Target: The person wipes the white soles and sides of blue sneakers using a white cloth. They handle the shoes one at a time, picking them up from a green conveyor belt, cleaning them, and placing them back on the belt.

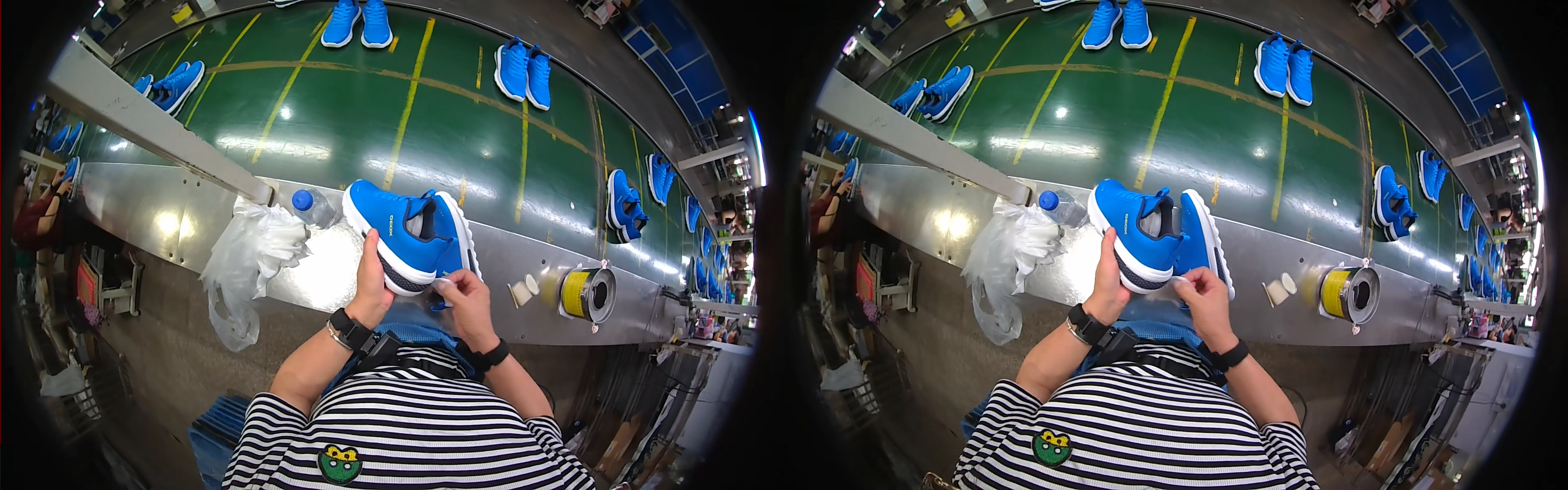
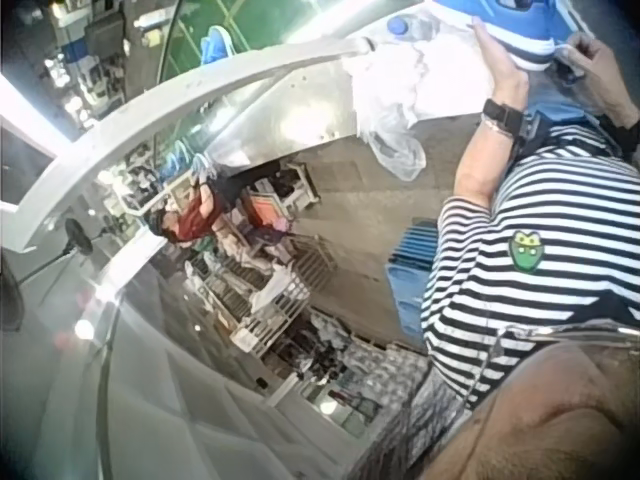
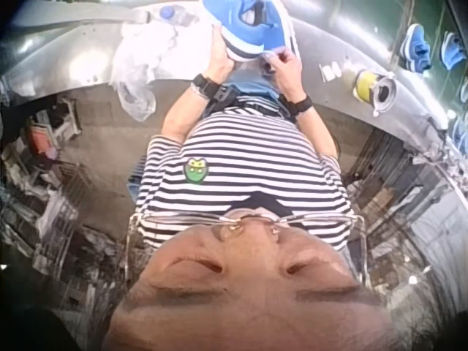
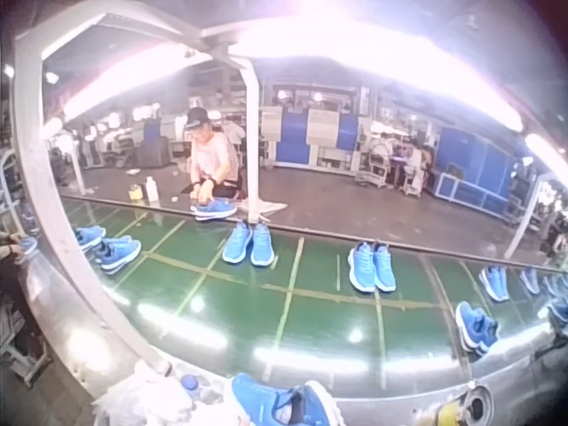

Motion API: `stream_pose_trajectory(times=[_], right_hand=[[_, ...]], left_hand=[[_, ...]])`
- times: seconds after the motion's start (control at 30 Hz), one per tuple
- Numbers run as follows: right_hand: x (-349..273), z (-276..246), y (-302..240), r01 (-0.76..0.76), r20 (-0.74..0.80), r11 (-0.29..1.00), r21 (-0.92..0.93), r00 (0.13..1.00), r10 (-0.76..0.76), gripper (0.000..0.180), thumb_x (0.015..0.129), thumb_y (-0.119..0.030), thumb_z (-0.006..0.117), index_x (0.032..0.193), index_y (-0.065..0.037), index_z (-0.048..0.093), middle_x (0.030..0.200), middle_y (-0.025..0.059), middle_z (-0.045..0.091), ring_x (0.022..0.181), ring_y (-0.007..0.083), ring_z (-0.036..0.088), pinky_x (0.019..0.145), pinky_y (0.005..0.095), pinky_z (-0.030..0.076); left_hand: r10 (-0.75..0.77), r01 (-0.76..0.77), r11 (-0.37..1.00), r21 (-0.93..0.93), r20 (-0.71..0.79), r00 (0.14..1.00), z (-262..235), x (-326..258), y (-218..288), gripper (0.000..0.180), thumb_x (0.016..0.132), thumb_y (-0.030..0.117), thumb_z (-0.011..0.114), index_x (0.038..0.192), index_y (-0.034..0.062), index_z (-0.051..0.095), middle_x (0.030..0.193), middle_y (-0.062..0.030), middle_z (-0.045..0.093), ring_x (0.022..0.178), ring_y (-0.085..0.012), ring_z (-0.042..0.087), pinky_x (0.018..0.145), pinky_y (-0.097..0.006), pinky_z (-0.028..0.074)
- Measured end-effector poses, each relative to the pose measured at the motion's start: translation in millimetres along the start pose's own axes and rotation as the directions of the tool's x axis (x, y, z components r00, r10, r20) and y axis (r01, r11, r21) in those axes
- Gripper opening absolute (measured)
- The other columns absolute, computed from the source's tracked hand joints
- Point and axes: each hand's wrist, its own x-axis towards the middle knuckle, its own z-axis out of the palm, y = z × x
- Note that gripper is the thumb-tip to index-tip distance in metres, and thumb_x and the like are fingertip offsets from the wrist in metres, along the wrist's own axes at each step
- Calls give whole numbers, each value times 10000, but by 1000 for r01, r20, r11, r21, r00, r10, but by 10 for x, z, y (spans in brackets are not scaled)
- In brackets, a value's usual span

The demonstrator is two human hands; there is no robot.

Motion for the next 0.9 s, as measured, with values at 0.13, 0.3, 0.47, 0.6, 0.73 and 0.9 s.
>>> stream_pose_trajectory(times=[0.13,0.3,0.47,0.6,0.73,0.9], right_hand=[[-22,-132,-137,18,26,980,197,999,-24,97,786,20,539,777,-42,465,936,133,554,891,238,577,766,354,495],[-72,-277,-275,-37,73,927,374,997,11,104,809,14,506,813,-27,410,983,193,532,918,282,576,787,409,505],[-85,-504,-111,37,-5,938,345,999,-38,129,815,-38,562,821,-60,435,834,123,581,710,177,575,646,291,483],[-99,-513,-80,60,-57,980,189,997,-51,118,820,-82,594,837,-54,481,817,86,586,685,142,551,631,264,458],[-109,-500,-10,65,-65,991,119,996,-57,112,822,-93,598,859,-19,523,802,74,586,686,126,546,645,254,454],[-126,-432,-38,80,-104,988,129,992,-67,102,826,-83,590,871,-9,536,801,58,586,693,109,555,648,238,460]], left_hand=[[-84,82,995,-57,-20,996,-144,68,-4,465,903,372,415,1254,70,372,1221,-101,477,1097,-238,482,935,-370,396],[-126,125,991,-57,-21,992,-242,107,-23,469,900,378,416,1260,80,370,1224,-99,478,1095,-248,487,935,-377,397],[-135,134,990,-40,-5,991,-251,98,-6,472,901,379,413,1263,79,368,1223,-100,479,1094,-246,490,934,-373,400],[-129,129,991,-22,0,992,-277,94,-5,475,901,380,415,1263,77,367,1225,-100,478,1094,-244,491,932,-368,402],[-136,136,991,-6,4,991,-299,98,-6,480,900,383,415,1265,75,365,1224,-103,478,1093,-243,492,930,-367,403],[-119,119,992,27,-19,993,-333,108,-17,493,896,390,419,1269,74,362,1224,-107,479,1094,-246,491,935,-372,400]])
